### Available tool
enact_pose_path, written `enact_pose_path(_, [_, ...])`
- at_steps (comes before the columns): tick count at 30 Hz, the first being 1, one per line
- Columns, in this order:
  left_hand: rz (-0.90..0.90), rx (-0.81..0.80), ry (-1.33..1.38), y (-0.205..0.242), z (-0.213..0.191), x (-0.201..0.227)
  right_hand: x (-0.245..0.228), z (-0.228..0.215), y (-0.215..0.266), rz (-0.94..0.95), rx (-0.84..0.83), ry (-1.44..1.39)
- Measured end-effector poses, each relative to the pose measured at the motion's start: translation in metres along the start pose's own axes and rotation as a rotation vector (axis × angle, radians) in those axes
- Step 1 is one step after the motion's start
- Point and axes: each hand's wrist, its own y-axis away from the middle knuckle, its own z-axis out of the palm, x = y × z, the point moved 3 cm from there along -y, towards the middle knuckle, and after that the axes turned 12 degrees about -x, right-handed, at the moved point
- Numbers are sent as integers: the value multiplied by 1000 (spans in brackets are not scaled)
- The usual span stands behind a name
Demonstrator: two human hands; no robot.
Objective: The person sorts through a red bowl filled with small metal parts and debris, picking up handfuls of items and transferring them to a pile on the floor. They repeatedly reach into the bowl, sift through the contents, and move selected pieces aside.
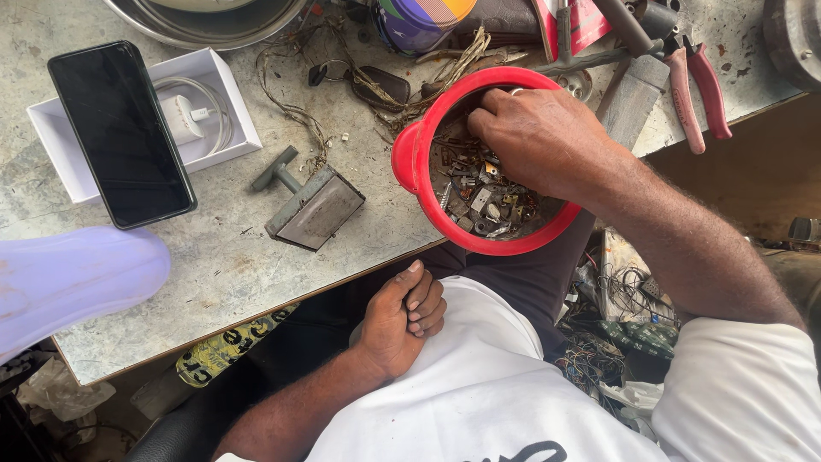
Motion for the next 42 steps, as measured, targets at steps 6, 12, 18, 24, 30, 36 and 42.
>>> enact_pose_path(6, [-18,-14,-57,-4,4,-3,3,1,-2,-33,-41,-18])
enact_pose_path(12, [0,-53,-84,-5,11,-5,6,3,-6,-79,-55,-1])
enact_pose_path(18, [1,-69,-88,-4,12,-6,9,2,-10,-52,-122,-65])
enact_pose_path(24, [-27,-40,-18,3,22,-5,3,-9,-5,-78,-128,-53])
enact_pose_path(30, [-10,-58,-55,6,24,-7,-3,-10,-5,-17,-223,-34])
enact_pose_path(36, [-25,-40,-71,8,25,-9,-6,-13,2,-14,-163,-43])
enact_pose_path(42, [-22,-51,-99,9,27,-10,-4,1,-3,-12,-212,71])
